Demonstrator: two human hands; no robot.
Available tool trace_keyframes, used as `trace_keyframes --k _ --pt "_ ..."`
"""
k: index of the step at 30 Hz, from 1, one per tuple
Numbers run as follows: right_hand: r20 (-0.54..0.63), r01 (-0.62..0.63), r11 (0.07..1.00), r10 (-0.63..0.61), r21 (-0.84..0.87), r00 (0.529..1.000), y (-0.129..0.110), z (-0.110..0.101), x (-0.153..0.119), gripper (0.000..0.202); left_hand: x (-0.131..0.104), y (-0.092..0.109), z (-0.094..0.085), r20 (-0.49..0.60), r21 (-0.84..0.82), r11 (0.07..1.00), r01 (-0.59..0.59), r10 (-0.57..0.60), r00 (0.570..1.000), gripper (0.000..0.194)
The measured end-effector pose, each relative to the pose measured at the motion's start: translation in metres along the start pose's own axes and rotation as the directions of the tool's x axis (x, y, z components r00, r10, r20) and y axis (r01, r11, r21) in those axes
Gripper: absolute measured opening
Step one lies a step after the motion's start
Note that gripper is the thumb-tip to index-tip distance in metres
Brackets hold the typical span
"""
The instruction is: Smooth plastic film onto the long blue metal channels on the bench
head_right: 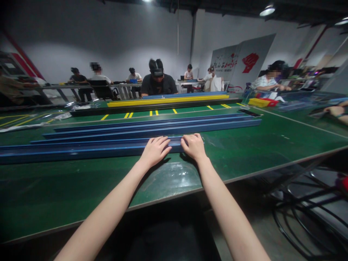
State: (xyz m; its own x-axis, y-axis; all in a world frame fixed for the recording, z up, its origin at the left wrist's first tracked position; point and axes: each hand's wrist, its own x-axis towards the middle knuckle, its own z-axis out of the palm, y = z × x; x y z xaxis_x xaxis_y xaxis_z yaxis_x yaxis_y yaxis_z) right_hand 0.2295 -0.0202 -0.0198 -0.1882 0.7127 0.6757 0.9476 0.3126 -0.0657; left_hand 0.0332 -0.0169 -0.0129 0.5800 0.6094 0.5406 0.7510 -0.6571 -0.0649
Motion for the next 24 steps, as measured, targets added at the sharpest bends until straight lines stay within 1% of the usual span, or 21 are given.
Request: trace_keyframes --k 2,5,8,10,12,14,16,18,21,24 --pt "0.003 0.020 1.000 -0.020 0.013 1.000 -0.0007 0.0007 0.0001 0.027 -0.0004 -0.0001 0.0019 0.013 -0.005 1.000 -0.025 0.025 1.000 0.036" --pt "-0.019 -0.024 1.000 0.024 -0.020 1.000 0.0001 0.0005 0.0004 0.029 -0.0001 -0.0012 0.0028 0.016 -0.011 1.000 -0.019 0.020 1.000 0.036" --pt "-0.062 -0.134 0.986 0.129 -0.096 0.990 0.0032 -0.0008 0.0007 0.032 0.0009 -0.0029 0.0010 0.007 -0.019 1.000 0.000 0.000 1.000 0.034" --pt "-0.098 -0.225 0.963 0.212 -0.151 0.972 0.0057 -0.0017 0.0006 0.034 0.0015 -0.0044 -0.0008 -0.007 -0.015 1.000 0.023 -0.023 1.000 0.033" --pt "-0.125 -0.302 0.932 0.282 -0.199 0.951 0.0078 -0.0024 0.0005 0.035 0.0017 -0.0059 -0.0025 -0.032 0.005 0.997 0.071 -0.070 0.997 0.035" --pt "-0.133 -0.341 0.911 0.318 -0.233 0.939 0.0088 -0.0025 0.0003 0.037 0.0016 -0.0073 -0.0039 -0.058 0.038 0.990 0.137 -0.135 0.989 0.040" --pt "-0.119 -0.335 0.909 0.315 -0.248 0.942 0.0086 -0.0022 0.0001 0.038 0.0013 -0.0080 -0.0047 -0.082 0.067 0.979 0.192 -0.187 0.979 0.043" --pt "-0.100 -0.307 0.920 0.291 -0.246 0.952 0.0074 -0.0017 -0.0001 0.038 0.0010 -0.0077 -0.0049 -0.098 0.080 0.974 0.211 -0.203 0.974 0.041" --pt "-0.080 -0.247 0.943 0.235 -0.221 0.969 0.0042 -0.0011 -0.0005 0.034 0.0008 -0.0057 -0.0041 -0.103 0.064 0.982 0.178 -0.171 0.980 0.036" --pt "-0.024 -0.114 0.980 0.112 -0.163 0.993 -0.0003 -0.0007 -0.0004 0.031 0.0010 -0.0031 -0.0023 -0.092 0.035 0.994 0.102 -0.099 0.991 0.033"
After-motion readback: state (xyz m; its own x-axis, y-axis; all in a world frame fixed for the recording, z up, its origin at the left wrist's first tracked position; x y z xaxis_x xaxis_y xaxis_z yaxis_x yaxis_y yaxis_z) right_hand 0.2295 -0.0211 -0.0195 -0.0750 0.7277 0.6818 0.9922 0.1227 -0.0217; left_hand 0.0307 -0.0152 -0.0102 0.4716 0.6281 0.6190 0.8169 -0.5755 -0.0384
